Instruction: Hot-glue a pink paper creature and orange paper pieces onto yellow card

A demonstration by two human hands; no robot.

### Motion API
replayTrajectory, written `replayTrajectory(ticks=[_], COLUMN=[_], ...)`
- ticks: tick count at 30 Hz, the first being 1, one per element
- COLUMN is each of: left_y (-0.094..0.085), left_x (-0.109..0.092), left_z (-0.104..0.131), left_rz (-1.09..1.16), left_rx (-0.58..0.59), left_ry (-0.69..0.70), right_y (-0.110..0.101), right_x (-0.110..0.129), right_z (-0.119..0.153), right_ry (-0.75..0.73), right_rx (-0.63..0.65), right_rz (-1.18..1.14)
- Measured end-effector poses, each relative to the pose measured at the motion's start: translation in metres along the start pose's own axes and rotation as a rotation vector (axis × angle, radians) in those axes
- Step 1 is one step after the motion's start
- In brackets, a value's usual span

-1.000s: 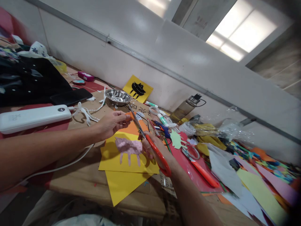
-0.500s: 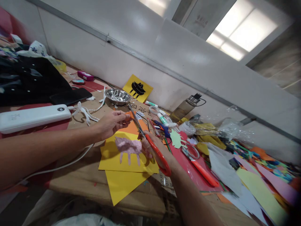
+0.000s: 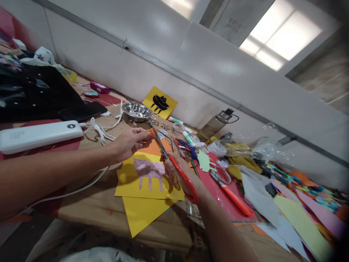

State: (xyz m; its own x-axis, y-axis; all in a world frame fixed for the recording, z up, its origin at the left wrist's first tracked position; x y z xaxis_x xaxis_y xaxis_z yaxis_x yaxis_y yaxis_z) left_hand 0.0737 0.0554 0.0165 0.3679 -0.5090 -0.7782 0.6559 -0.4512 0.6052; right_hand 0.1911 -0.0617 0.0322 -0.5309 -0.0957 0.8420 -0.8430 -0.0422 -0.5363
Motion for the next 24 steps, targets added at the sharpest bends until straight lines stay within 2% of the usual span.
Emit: replayTrajectory(ticks=[12,24], left_y=[-0.0004,0.0012], left_x=[0.0009,0.0001], left_z=[-0.0024,0.0006], left_rz=[-0.011,-0.022], left_rx=[0.039,0.022], left_ry=[0.008,0.001], right_y=[-0.0001,-0.0004], right_x=[-0.0003,-0.0040], right_z=[0.0011,-0.0001], right_ry=[-0.003,-0.021], right_rx=[-0.011,0.001], right_rz=[-0.004,0.045])
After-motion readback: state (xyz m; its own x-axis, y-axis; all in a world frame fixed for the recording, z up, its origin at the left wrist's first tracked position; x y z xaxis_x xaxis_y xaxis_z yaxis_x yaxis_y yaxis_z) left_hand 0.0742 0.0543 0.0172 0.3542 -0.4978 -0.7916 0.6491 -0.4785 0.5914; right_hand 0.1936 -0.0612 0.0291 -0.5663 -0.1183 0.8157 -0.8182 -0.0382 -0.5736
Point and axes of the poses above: each hand's wrist, its own z-axis away from the middle knuckle, its own y-axis out of the palm, x = y × z, the point moved 7 cm from there along -z, towards the middle knuckle, and after that the axes turned 6 degrees about -y, right-handed, at the moved point
